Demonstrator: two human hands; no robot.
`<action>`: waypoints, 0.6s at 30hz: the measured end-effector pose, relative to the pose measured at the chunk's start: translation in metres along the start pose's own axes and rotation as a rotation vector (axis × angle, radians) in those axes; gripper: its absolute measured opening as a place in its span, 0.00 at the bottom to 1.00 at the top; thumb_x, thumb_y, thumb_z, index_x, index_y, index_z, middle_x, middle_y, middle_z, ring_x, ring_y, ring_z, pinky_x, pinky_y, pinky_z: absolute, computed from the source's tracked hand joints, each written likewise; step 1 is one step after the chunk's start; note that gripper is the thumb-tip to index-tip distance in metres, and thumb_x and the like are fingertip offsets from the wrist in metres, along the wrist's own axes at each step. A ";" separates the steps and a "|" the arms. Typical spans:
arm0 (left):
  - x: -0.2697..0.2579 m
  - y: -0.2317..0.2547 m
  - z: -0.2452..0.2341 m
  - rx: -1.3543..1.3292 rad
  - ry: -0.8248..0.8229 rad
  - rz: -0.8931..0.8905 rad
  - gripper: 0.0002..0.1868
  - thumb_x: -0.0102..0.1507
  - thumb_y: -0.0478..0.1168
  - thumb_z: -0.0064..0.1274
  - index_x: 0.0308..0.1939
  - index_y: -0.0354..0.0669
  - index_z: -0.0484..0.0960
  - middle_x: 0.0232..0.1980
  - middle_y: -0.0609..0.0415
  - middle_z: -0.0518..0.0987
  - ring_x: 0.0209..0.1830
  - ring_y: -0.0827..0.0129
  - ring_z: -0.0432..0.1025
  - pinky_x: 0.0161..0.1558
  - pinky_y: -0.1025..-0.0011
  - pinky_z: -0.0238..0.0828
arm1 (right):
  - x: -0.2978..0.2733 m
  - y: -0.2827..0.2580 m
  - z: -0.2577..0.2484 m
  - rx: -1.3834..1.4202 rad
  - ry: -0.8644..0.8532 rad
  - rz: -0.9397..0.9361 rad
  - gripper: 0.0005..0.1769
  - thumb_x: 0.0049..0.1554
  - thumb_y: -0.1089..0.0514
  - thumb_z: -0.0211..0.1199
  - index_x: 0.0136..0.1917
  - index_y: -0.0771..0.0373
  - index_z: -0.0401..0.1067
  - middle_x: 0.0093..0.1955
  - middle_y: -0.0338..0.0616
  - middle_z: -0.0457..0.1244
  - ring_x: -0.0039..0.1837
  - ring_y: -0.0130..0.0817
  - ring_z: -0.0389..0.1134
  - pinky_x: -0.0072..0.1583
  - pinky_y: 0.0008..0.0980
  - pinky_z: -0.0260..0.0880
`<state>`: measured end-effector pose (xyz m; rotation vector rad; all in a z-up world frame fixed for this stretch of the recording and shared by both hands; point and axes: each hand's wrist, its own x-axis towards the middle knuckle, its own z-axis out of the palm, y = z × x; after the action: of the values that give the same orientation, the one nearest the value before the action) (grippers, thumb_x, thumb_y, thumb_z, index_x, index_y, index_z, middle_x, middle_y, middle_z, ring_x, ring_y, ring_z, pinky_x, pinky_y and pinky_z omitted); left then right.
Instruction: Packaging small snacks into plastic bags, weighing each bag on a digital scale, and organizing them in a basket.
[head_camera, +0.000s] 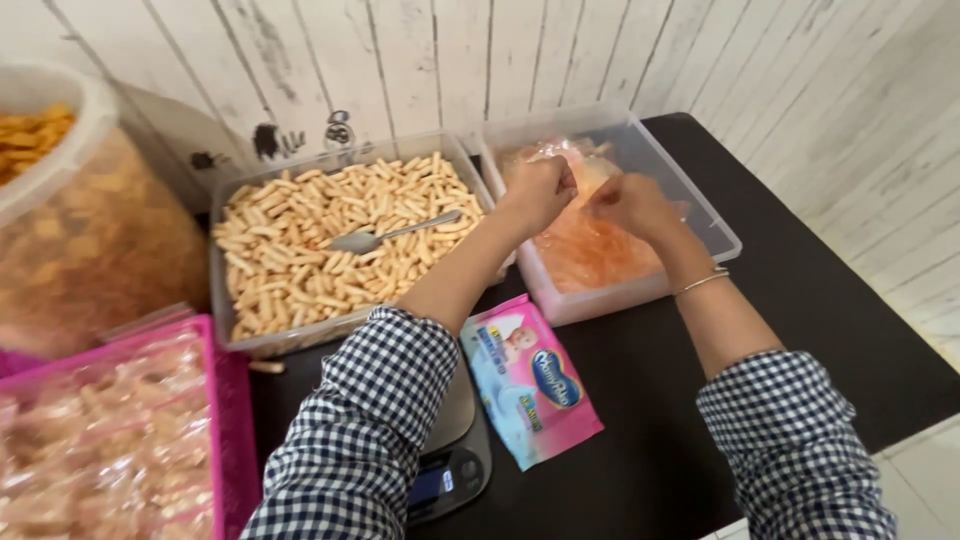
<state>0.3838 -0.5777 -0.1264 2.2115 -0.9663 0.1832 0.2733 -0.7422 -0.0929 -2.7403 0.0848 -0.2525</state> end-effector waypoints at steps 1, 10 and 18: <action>-0.003 0.008 -0.001 -0.007 -0.005 0.003 0.08 0.57 0.46 0.61 0.37 0.52 0.82 0.30 0.61 0.82 0.40 0.63 0.81 0.46 0.69 0.76 | -0.002 -0.001 0.003 -0.004 -0.002 0.009 0.14 0.50 0.51 0.70 0.49 0.56 0.82 0.46 0.50 0.72 0.55 0.55 0.72 0.58 0.47 0.71; -0.024 0.019 0.017 0.437 -0.549 0.033 0.19 0.50 0.54 0.70 0.41 0.56 0.87 0.44 0.49 0.83 0.51 0.51 0.78 0.50 0.51 0.76 | -0.020 -0.019 0.000 -0.038 -0.242 0.003 0.08 0.47 0.58 0.65 0.42 0.60 0.79 0.39 0.47 0.71 0.50 0.50 0.73 0.52 0.45 0.71; -0.042 0.021 0.015 0.477 -0.362 0.101 0.09 0.57 0.34 0.63 0.40 0.39 0.84 0.40 0.42 0.82 0.44 0.49 0.81 0.43 0.52 0.80 | -0.025 -0.009 -0.003 -0.260 -0.165 0.162 0.06 0.52 0.59 0.64 0.44 0.54 0.80 0.46 0.47 0.71 0.55 0.53 0.73 0.56 0.52 0.71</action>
<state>0.3373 -0.5724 -0.1424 2.6926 -1.3430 0.0619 0.2483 -0.7325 -0.0909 -2.9776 0.3122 0.0331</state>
